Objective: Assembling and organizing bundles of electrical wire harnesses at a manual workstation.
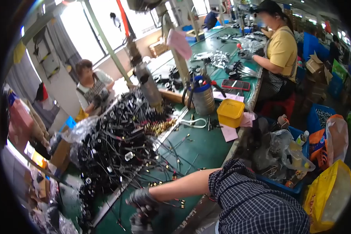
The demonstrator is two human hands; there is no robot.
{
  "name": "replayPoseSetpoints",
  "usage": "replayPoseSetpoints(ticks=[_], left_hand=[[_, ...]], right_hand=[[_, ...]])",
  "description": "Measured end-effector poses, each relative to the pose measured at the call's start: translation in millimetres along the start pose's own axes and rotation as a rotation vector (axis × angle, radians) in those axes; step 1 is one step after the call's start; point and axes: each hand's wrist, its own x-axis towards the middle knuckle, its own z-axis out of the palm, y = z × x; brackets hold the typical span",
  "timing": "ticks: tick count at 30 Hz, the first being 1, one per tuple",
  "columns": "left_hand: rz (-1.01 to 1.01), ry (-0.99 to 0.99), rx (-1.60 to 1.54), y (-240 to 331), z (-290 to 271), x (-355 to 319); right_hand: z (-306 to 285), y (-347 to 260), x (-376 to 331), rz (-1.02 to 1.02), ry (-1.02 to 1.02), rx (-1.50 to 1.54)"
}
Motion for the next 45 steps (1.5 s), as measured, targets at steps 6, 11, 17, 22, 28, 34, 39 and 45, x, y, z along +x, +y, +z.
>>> replayPoseSetpoints(ticks=[6, 11, 17, 22, 28, 34, 39, 45], left_hand=[[-0.904, -0.171, -0.546, 15.5, -13.5, -4.1], [-1.036, -0.125, -0.631, 13.3, -21.9, -2.1], [-0.893, -0.152, -0.483, 9.2, -14.2, 8.5], [-0.495, -0.182, -0.017, 31.5, -21.2, 11.9], [-0.587, -0.113, -0.393, -11.2, -6.7, -41.9], [-0.929, -0.182, -0.827, 18.3, -39.7, -17.6], [-0.875, -0.083, -0.820, 19.0, -68.3, -22.1], [-0.825, -0.103, 0.305, 28.3, -121.2, -63.0]], right_hand=[[-18.1, -71.6, -44.1, 0.491, 0.015, 0.142], [14.2, -63.8, -57.8, 0.266, -0.110, 0.061], [29.1, -59.4, -61.3, 0.248, -0.289, -0.077], [34.7, -66.4, -73.9, -0.098, -0.383, -0.566], [45.0, -59.6, -64.5, 0.220, -0.098, -0.288], [16.5, -65.3, -46.9, -0.089, -0.394, -0.928], [36.4, -45.9, -32.7, -0.304, -0.707, -1.501], [55.8, -81.8, 96.2, -0.555, -0.168, -1.680]])
